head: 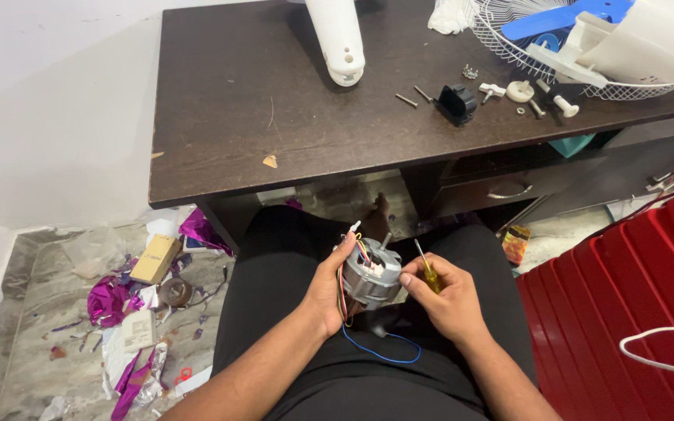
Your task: The person sits on the floor and uses a yellow screwdriver to adjust screws on a small electrical motor held in their hands. They rotate the motor to access different sides and continue tightening or loosening components.
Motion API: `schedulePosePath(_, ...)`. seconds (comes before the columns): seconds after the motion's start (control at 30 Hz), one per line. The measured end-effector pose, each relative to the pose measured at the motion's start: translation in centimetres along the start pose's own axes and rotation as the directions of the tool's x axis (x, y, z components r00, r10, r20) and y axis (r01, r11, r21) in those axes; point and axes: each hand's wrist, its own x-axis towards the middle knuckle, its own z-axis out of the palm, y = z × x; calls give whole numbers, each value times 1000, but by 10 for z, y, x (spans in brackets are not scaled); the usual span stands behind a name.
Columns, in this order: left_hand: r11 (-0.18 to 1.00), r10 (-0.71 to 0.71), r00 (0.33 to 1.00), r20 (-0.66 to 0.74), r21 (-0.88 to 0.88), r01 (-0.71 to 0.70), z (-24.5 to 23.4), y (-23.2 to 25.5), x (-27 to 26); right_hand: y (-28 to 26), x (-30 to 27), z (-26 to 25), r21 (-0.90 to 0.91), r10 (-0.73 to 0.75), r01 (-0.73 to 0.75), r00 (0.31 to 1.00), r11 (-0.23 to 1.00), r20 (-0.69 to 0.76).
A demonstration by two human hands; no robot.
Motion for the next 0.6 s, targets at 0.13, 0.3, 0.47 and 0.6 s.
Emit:
schedulePosePath(0.13, 1000, -4, 1000, 18, -12, 4, -3, -1, 3, 2, 0, 0, -11, -100, 100, 994, 995, -31)
schedulePosePath(0.3, 1000, -13, 1000, 9, 8, 13, -2, -2, 3, 8, 1, 0, 62, 9, -5, 997, 998, -71)
schedulePosePath(0.47, 999, -36, 999, 18, -1, 36, -4, -3, 5, 15, 3, -2, -12, -69, 68, 995, 998, -79)
schedulePosePath(0.6, 999, -49, 998, 50, -10, 50, -7, -5, 9, 27, 3, -2, 61, 42, -37, 996, 997, -84)
